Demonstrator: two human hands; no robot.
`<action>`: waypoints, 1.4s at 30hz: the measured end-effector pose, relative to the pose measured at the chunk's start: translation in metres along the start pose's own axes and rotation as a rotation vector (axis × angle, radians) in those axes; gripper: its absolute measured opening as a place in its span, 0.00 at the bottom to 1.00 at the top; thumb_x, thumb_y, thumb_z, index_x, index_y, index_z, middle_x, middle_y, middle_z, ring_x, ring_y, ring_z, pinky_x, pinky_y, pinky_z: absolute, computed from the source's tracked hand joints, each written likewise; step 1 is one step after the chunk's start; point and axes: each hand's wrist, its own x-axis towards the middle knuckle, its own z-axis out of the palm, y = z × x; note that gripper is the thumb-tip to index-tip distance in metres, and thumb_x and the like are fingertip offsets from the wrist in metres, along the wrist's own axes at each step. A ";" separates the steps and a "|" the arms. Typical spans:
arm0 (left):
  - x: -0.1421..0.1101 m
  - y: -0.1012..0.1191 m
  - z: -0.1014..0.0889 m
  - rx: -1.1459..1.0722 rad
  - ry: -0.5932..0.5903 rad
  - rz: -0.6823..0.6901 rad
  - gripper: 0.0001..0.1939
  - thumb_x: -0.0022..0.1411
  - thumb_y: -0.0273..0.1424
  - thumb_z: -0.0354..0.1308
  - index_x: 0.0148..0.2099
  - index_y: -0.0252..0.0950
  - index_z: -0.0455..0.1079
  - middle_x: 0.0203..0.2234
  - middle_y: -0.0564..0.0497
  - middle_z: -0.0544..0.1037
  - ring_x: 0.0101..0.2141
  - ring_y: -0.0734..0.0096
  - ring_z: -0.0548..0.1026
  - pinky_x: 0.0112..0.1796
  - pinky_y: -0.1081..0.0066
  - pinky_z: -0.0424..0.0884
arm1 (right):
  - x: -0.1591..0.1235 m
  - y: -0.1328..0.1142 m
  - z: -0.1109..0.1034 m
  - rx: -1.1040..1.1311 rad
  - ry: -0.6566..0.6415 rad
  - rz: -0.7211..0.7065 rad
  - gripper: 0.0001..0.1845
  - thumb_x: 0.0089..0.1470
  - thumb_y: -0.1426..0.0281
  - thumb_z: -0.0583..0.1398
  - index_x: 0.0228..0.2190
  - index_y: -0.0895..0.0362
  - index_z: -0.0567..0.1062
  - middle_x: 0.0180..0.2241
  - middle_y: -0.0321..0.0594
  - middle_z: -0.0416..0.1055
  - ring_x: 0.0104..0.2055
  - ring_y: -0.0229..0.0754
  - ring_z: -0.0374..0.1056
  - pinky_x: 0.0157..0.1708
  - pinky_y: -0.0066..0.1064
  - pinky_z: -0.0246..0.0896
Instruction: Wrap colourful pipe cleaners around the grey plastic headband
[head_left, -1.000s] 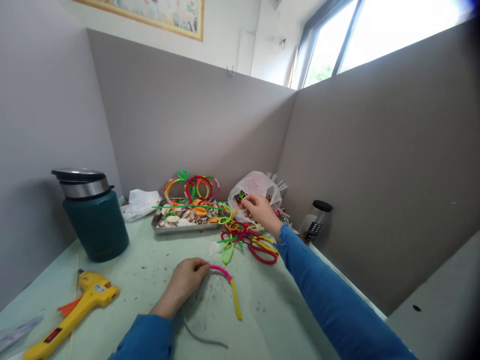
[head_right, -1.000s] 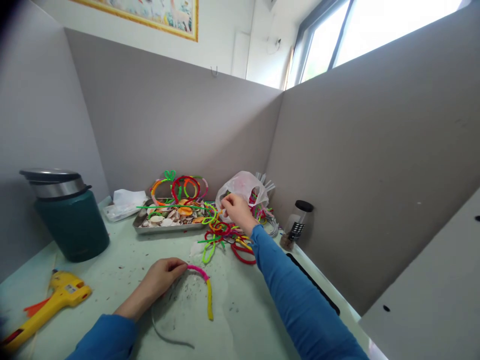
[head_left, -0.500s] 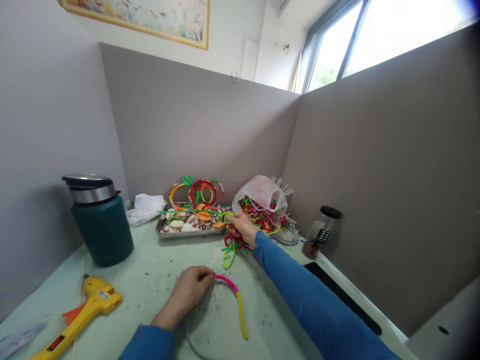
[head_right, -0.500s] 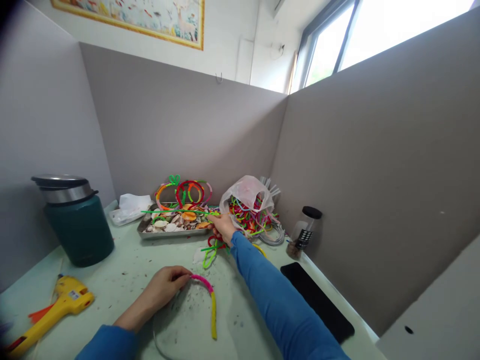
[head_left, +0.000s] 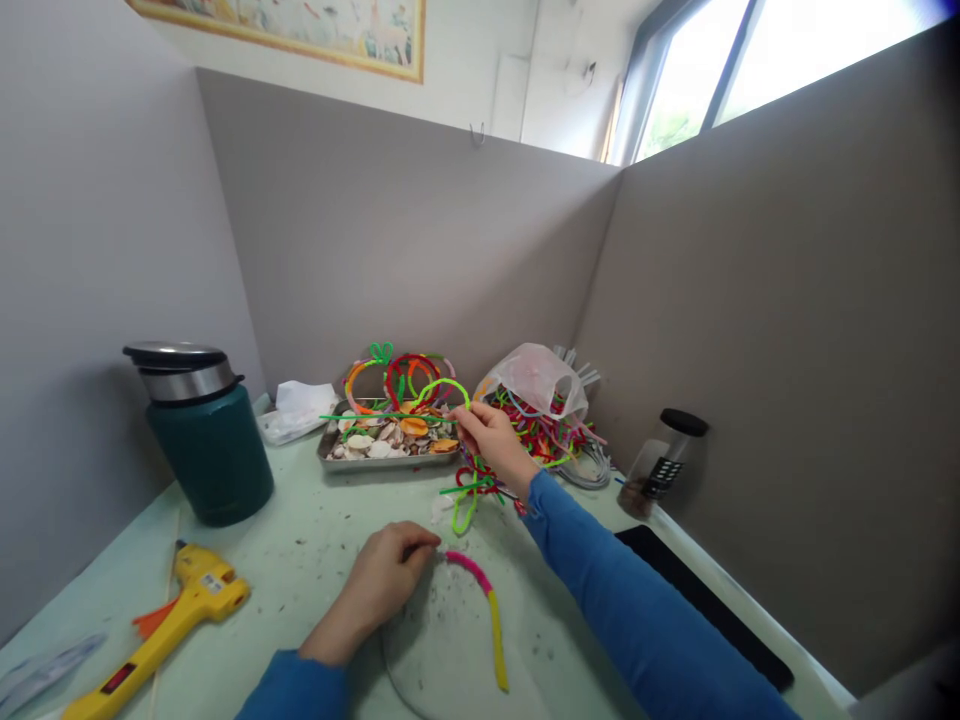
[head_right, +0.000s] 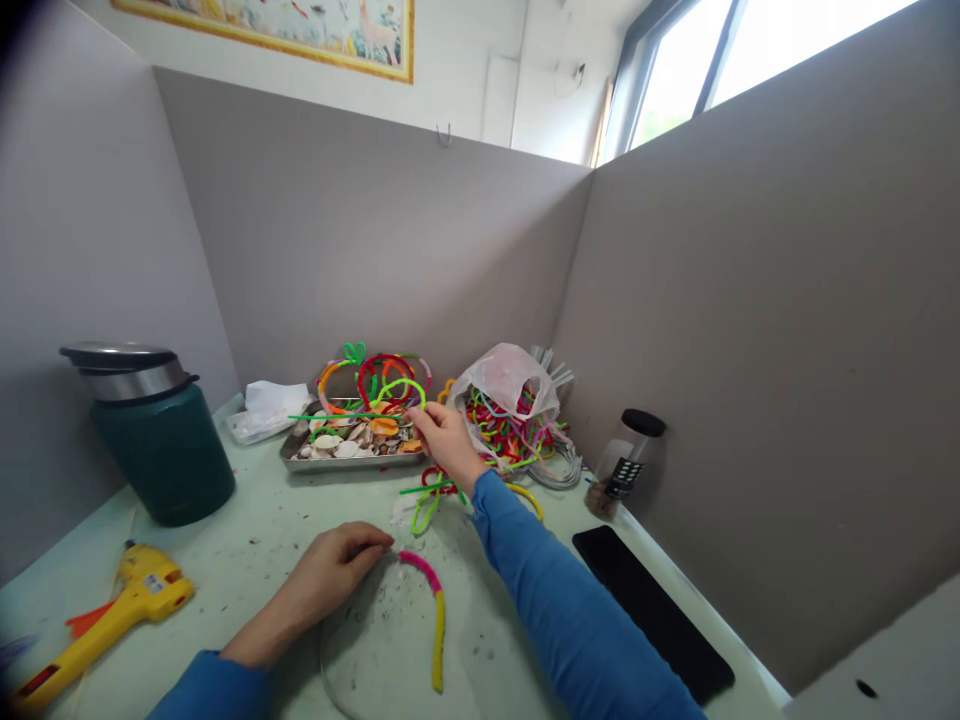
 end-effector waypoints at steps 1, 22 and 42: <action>0.000 0.001 -0.001 0.014 0.026 0.003 0.13 0.52 0.32 0.52 0.34 0.38 0.78 0.34 0.47 0.80 0.38 0.61 0.74 0.40 0.70 0.65 | -0.005 0.001 -0.003 -0.004 -0.007 -0.027 0.16 0.53 0.59 0.53 0.28 0.59 0.70 0.20 0.30 0.60 0.16 0.28 0.51 0.14 0.21 0.43; 0.008 -0.009 0.000 -0.724 0.299 -0.375 0.21 0.46 0.49 0.58 0.27 0.34 0.64 0.11 0.62 0.58 0.12 0.80 0.57 0.15 0.77 0.56 | -0.084 0.034 0.050 -0.857 -0.495 -0.463 0.09 0.54 0.69 0.54 0.38 0.56 0.70 0.35 0.39 0.72 0.36 0.39 0.67 0.34 0.26 0.54; 0.006 -0.012 -0.039 0.366 0.395 -0.372 0.21 0.58 0.43 0.47 0.39 0.32 0.73 0.28 0.43 0.77 0.32 0.58 0.73 0.30 0.70 0.62 | -0.028 0.047 0.018 -0.897 0.117 -0.120 0.13 0.55 0.63 0.52 0.27 0.57 0.71 0.26 0.38 0.69 0.29 0.37 0.64 0.28 0.26 0.51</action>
